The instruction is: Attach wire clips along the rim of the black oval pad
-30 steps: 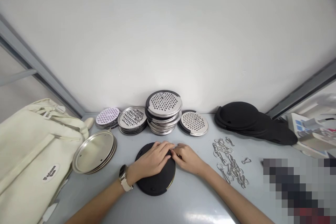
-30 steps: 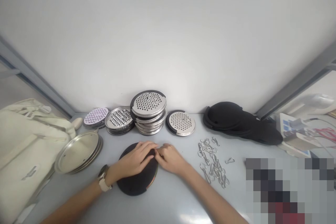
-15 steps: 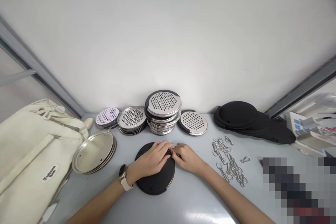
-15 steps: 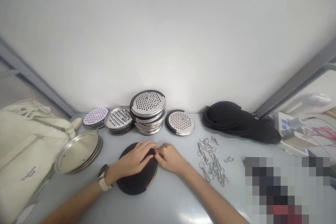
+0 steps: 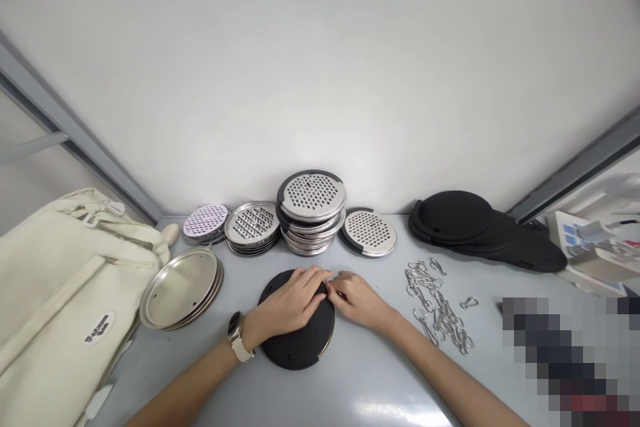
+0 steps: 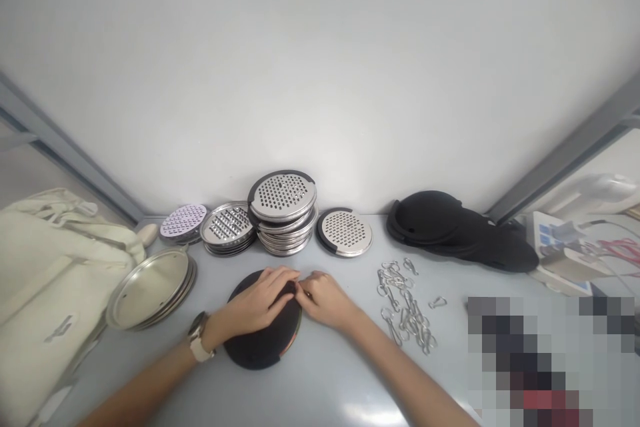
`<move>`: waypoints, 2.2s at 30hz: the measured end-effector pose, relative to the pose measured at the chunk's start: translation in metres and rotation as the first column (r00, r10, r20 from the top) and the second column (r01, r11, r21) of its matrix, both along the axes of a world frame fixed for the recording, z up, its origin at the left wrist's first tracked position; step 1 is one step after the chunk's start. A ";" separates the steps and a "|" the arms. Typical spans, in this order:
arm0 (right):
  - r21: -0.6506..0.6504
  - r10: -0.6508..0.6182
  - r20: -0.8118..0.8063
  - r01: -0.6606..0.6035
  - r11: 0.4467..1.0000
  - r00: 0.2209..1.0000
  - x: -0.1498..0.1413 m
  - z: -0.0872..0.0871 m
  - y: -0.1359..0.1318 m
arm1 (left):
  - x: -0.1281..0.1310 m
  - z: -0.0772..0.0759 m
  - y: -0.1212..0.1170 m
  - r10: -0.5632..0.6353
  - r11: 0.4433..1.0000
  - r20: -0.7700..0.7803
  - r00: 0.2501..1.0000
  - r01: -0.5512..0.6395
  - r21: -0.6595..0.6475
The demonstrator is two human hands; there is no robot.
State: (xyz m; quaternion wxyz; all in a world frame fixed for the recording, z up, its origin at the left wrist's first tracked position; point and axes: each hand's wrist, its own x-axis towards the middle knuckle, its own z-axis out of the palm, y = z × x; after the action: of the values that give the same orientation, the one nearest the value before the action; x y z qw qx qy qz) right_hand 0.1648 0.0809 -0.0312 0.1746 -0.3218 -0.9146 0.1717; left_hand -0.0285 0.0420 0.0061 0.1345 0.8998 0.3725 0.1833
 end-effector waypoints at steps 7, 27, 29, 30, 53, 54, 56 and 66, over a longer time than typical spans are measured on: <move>0.010 -0.003 0.005 0.003 1.000 1.000 0.000 -0.001 0.000 | 0.000 -0.001 0.000 0.026 0.999 0.031 0.999 -0.026 0.020; -0.001 0.008 0.006 -0.008 1.000 1.000 0.000 0.000 -0.001 | 0.002 0.002 0.001 0.190 0.981 -0.006 0.982 -0.190 0.024; -0.002 0.006 0.013 -0.006 1.000 1.000 0.000 0.000 -0.001 | 0.003 0.002 0.001 0.208 0.978 -0.009 0.978 -0.207 0.025; -0.001 0.007 0.016 -0.007 1.000 1.000 0.000 0.000 -0.001 | 0.003 0.002 0.001 0.217 0.976 -0.011 0.976 -0.216 0.026; 0.020 0.008 0.069 -0.009 1.000 0.998 0.000 -0.002 0.000 | 0.000 0.001 0.001 0.069 0.997 -0.020 0.997 -0.069 0.018; 0.022 0.009 0.071 -0.011 1.000 0.997 0.000 -0.002 0.000 | 0.000 0.001 0.002 0.071 0.997 -0.020 0.997 -0.070 0.025; 0.021 0.015 0.076 -0.017 1.000 0.997 0.000 -0.002 0.000 | 0.000 0.000 0.002 0.076 0.996 -0.016 0.997 -0.075 0.038; -0.004 0.052 0.086 -0.052 0.999 0.995 0.004 0.006 -0.001 | 0.001 0.006 -0.001 0.158 0.984 0.013 0.987 -0.158 0.082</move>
State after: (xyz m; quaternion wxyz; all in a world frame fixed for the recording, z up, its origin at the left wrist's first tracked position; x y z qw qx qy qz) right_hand 0.1690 0.0797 -0.0254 0.1302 -0.3054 -0.9291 0.1628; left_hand -0.0275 0.0413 0.0122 0.0833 0.8717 0.4342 0.2115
